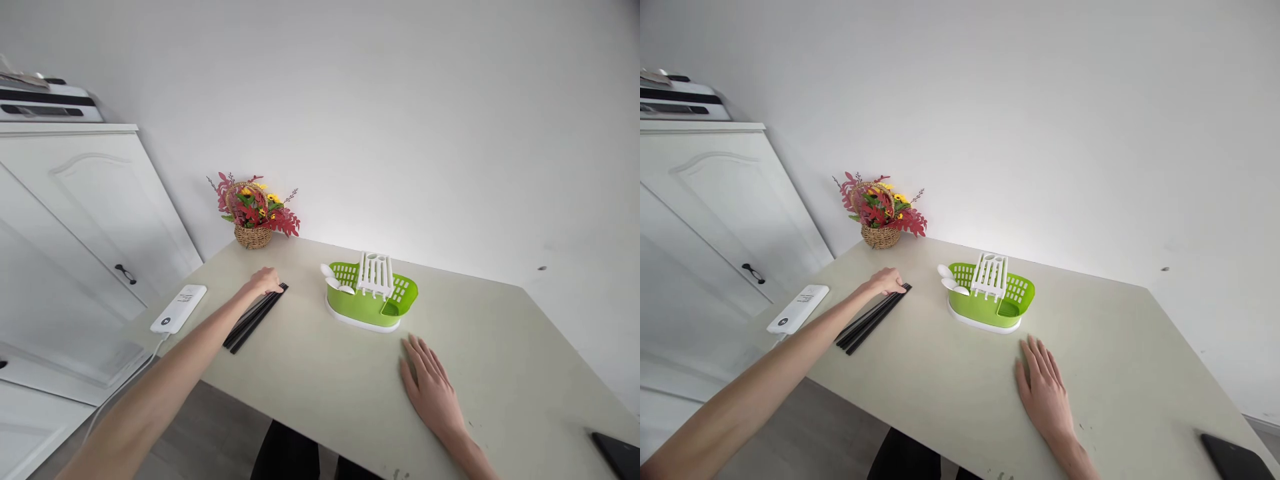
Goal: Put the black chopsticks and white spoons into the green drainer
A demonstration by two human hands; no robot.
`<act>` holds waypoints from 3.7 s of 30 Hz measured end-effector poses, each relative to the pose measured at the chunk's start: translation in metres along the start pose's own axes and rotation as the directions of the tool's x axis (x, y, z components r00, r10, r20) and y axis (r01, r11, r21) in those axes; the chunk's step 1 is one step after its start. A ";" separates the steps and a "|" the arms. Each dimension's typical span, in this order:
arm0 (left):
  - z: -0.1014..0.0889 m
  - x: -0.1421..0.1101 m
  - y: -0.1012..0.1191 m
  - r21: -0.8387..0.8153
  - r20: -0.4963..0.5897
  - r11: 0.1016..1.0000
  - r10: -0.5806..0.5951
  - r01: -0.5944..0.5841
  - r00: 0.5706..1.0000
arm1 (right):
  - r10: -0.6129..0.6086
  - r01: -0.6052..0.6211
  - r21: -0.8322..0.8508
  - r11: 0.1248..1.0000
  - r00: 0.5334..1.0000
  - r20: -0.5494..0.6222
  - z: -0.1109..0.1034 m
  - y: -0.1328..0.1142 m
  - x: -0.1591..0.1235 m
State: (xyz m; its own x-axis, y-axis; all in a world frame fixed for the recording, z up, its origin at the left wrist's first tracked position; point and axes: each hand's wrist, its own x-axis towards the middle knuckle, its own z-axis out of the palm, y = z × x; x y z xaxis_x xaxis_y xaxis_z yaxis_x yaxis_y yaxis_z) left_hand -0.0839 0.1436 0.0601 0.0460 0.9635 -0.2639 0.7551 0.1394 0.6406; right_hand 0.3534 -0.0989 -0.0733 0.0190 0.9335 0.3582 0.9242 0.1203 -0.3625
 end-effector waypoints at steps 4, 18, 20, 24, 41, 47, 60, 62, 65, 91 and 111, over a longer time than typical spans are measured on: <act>-0.013 -0.005 0.009 0.186 -0.126 0.979 -0.059 0.082 0.990 | 0.004 -0.004 0.000 1.000 1.000 0.007 0.000 0.000 0.000; 0.010 -0.043 0.098 0.199 -0.280 0.777 0.629 -0.597 0.725 | 0.006 -0.006 0.015 1.000 1.000 -0.004 0.002 0.001 0.000; 0.024 -0.053 0.112 0.237 -0.205 0.642 0.767 -0.729 0.609 | 0.002 -0.002 0.017 1.000 1.000 -0.011 0.003 0.001 0.000; 0.040 -0.070 0.132 0.343 0.058 0.418 0.884 -0.841 0.463 | -0.005 0.006 0.020 1.000 1.000 -0.025 0.003 0.001 0.001; 0.059 -0.021 0.135 0.609 0.225 -0.030 0.965 -0.792 0.137 | -0.034 0.033 -0.016 0.999 0.997 -0.063 0.004 -0.002 0.004; 0.058 -0.017 0.135 0.617 0.243 -0.083 0.966 -0.782 0.089 | -0.044 0.043 -0.021 0.999 0.997 -0.068 0.007 0.000 0.004; 0.057 -0.016 0.138 0.666 0.296 -0.187 0.955 -0.722 0.026 | -0.023 0.023 -0.022 1.000 0.999 -0.046 0.009 0.000 0.005; 0.056 -0.015 0.140 0.682 0.290 -0.174 0.956 -0.710 0.044 | -0.027 0.026 -0.030 0.999 0.998 -0.051 0.009 0.000 0.005; 0.055 -0.015 0.143 0.705 0.252 -0.159 0.967 -0.691 0.035 | -0.028 0.027 -0.031 0.999 0.998 -0.058 0.008 0.000 0.005; -0.064 -0.021 0.155 0.470 -0.489 0.856 0.456 -0.216 0.744 | -0.042 0.041 -0.013 0.999 0.997 -0.069 0.014 0.006 0.001; 0.012 -0.055 0.047 0.485 0.376 0.786 0.209 -0.384 0.903 | -0.042 0.042 -0.005 0.999 0.998 -0.056 0.009 0.005 -0.002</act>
State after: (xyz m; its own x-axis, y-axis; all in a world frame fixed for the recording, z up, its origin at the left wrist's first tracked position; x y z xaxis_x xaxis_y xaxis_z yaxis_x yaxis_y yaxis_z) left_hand -0.0435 0.0944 0.0963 0.4451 0.8129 -0.3757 0.8929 -0.3710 0.2551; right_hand 0.3548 -0.0972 -0.0832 0.0018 0.9071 0.4210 0.9262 0.1573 -0.3428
